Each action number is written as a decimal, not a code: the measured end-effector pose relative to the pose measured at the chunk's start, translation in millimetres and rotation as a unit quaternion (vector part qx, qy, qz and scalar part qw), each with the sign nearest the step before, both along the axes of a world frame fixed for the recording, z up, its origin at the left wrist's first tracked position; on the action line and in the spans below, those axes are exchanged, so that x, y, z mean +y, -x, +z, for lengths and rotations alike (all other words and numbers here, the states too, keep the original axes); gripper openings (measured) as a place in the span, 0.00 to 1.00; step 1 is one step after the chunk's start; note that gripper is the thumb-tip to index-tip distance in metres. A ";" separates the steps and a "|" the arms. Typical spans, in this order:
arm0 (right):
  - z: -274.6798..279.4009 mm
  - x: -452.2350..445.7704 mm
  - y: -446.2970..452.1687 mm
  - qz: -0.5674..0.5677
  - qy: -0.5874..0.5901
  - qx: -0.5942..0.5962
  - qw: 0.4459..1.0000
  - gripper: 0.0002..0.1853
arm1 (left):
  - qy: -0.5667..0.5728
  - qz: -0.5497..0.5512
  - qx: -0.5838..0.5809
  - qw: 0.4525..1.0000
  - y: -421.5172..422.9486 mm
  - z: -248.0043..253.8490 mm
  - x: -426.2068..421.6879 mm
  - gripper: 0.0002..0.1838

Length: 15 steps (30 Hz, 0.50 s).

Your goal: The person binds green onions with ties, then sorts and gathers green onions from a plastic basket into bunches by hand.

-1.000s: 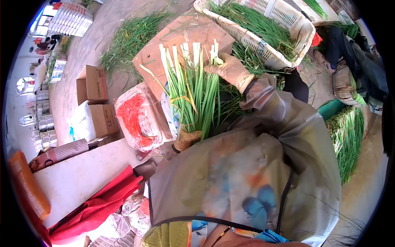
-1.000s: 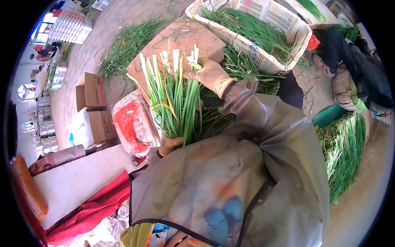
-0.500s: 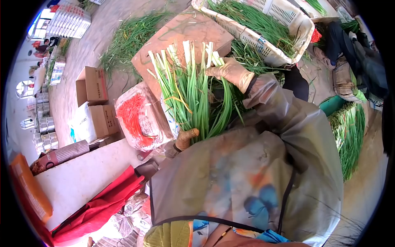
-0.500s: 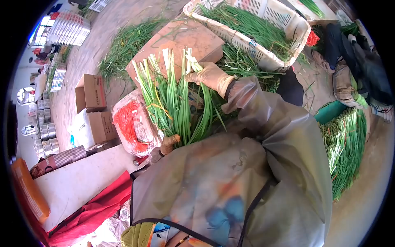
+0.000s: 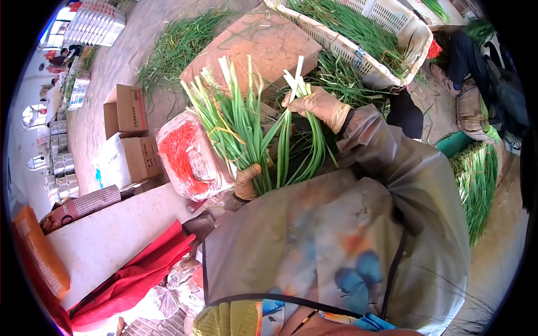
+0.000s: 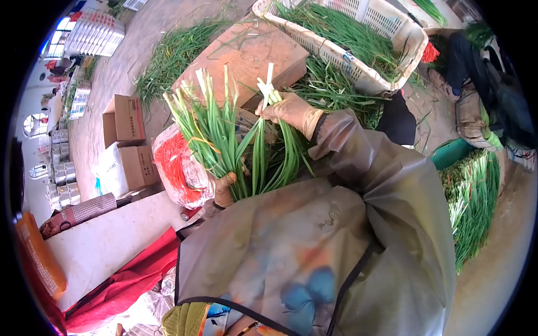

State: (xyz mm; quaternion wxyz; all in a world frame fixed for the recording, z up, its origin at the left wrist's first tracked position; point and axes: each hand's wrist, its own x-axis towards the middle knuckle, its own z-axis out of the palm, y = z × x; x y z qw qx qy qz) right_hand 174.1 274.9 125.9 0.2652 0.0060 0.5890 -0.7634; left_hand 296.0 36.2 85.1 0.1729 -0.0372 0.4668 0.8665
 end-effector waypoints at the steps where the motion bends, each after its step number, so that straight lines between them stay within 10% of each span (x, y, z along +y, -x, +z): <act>1: 0.3 2.4 -0.3 0.001 -0.001 0.000 1.000 0.07 | -0.017 -0.022 -0.009 1.000 0.0 -2.5 -3.3 0.29; 11: 21.2 51.0 30.1 -0.182 -0.011 0.035 0.983 0.11 | 0.010 -0.024 0.021 0.999 5.6 8.6 -7.7 0.24; 15: 47.6 133.5 68.7 -0.400 -0.229 0.060 0.886 0.11 | -0.036 -0.042 -0.101 0.993 -3.5 -9.6 -29.9 0.28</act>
